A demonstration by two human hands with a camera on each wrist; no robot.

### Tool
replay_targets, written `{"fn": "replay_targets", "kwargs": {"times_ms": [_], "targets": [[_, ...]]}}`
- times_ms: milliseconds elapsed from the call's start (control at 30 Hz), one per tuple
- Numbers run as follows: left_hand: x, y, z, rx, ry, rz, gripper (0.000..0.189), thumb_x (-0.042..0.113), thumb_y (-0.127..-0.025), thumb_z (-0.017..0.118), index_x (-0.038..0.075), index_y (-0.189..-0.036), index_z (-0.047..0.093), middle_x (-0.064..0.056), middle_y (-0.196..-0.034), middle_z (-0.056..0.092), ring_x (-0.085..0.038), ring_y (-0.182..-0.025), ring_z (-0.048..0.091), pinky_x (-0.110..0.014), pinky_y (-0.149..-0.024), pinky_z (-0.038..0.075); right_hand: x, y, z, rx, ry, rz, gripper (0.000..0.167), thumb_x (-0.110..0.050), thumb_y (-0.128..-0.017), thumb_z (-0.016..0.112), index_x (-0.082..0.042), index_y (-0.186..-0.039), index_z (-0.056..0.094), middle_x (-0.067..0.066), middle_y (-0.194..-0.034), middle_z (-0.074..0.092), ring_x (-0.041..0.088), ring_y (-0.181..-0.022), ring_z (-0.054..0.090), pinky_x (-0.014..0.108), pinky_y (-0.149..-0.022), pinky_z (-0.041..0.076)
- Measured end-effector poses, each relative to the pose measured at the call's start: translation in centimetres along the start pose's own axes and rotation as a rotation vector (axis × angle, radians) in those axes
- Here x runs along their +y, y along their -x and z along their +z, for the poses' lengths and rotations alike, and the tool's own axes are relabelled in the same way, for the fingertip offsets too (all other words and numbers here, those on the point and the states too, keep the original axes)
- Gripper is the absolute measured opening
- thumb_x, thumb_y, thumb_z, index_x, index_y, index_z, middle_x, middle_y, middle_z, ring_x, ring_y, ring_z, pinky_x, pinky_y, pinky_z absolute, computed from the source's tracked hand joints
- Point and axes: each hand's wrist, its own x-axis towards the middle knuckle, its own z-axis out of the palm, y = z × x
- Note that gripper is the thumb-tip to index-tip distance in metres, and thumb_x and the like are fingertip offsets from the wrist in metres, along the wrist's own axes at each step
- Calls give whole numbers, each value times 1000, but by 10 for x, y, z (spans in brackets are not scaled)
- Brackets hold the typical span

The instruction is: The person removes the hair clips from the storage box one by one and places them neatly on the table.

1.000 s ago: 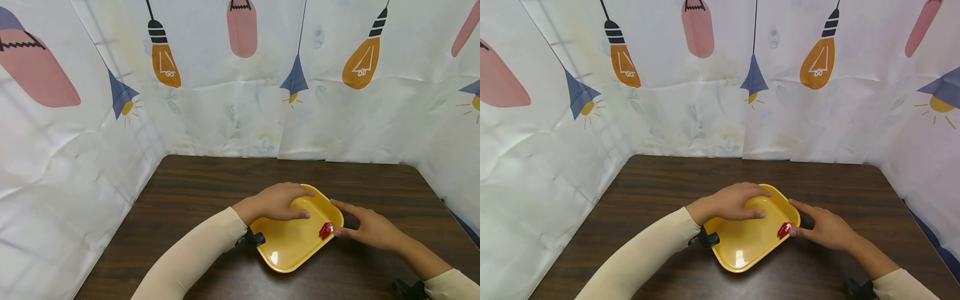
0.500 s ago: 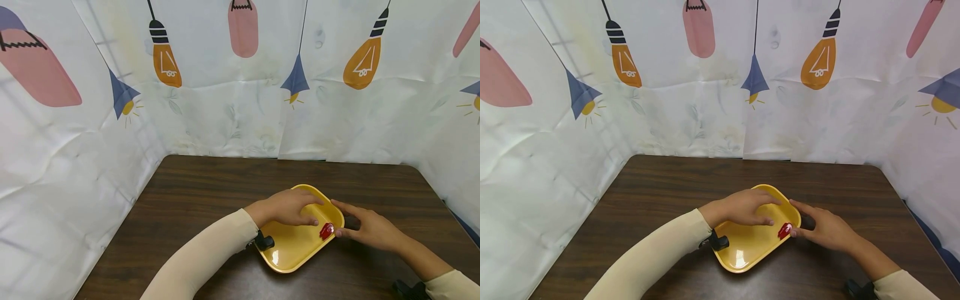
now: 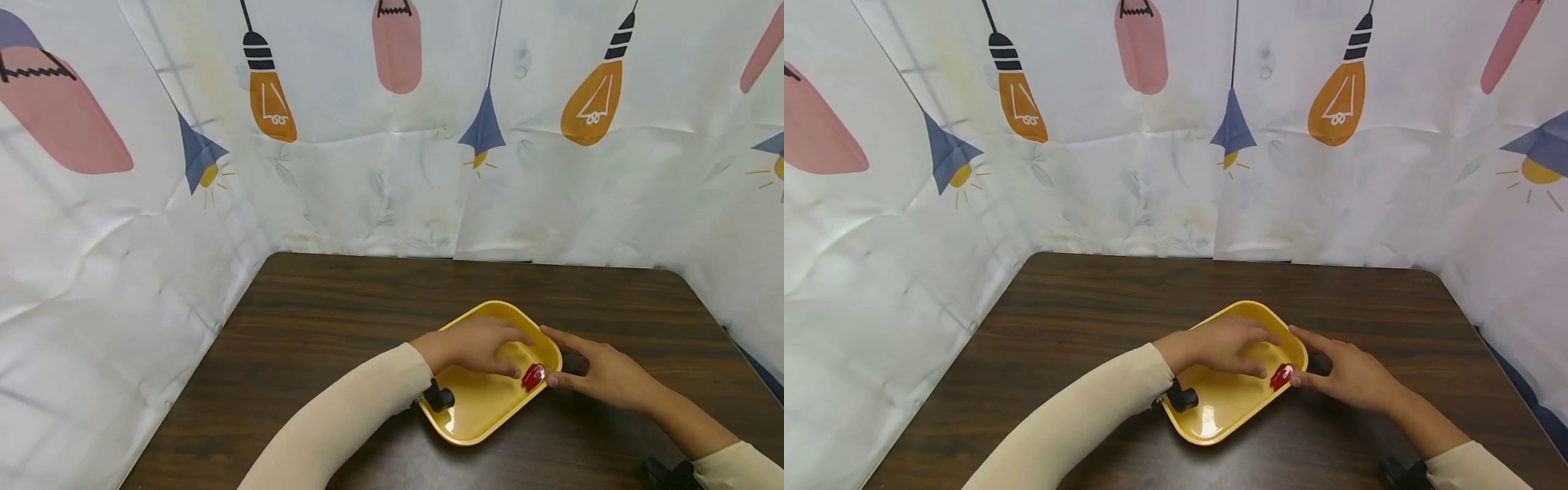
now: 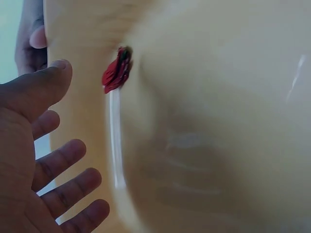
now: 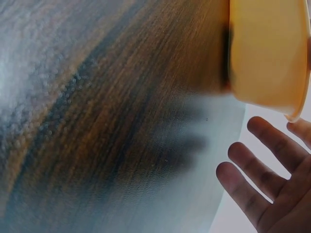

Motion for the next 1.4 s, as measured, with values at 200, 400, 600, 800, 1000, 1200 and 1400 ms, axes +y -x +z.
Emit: {"fn": "replay_targets", "kwargs": {"times_ms": [200, 400, 600, 800, 1000, 1200, 1400], "targets": [[3, -4, 6, -37, -16, -32, 59, 53, -92, 73, 29, -145, 59, 14, -139, 56, -1, -128, 48, -15, -109, 30, 0, -1, 1, -3, -14, 7, 81, -54, -89, 74, -29, -158, 41, 14, -133, 64, 38, -111, 65, 55, -73, 56], [6, -11, 11, -63, -26, -57, 59, 54, -89, 76, 35, -143, 59, 19, -139, 54, -1, -130, 46, -19, -111, 29, 0, 0, 1, 0, -17, 3, 81, -53, -89, 75, -29, -158, 41, 14, -133, 65, 39, -111, 65, 56, -73, 56], [9, -16, 15, -92, -35, -76, 58, 55, -87, 77, 39, -140, 60, 22, -140, 52, -2, -133, 44, -24, -114, 28, 2, 0, 2, 2, -18, -4, 80, -52, -90, 75, -29, -159, 41, 15, -134, 64, 40, -113, 65, 57, -74, 56], [11, -20, 19, -88, -88, -65, 59, 58, -86, 76, 41, -140, 60, 21, -142, 50, -2, -134, 41, -24, -114, 27, 1, 0, 2, 4, -16, -2, 81, -53, -89, 75, -29, -158, 41, 15, -134, 64, 40, -113, 65, 58, -75, 56], [13, -22, 21, -82, -115, -91, 60, 64, -84, 76, 47, -139, 59, 20, -141, 49, -5, -127, 41, -28, -108, 33, 1, 1, 2, 4, -17, -2, 80, -52, -90, 75, -30, -159, 41, 14, -133, 65, 39, -112, 65, 58, -74, 55], [17, -22, 22, -93, -118, -116, 59, 62, -83, 77, 50, -139, 58, 19, -138, 48, -7, -126, 38, -34, -107, 33, 2, 1, 2, -2, -19, -1, 81, -52, -90, 75, -28, -159, 40, 13, -132, 65, 39, -112, 65, 58, -74, 56], [19, -23, 23, -94, -136, -121, 59, 60, -84, 78, 50, -139, 59, 19, -136, 48, -6, -123, 37, -32, -104, 33, 2, 1, 2, -5, -25, -1, 81, -52, -90, 75, -29, -159, 40, 12, -132, 65, 38, -112, 65, 58, -75, 55]]}}
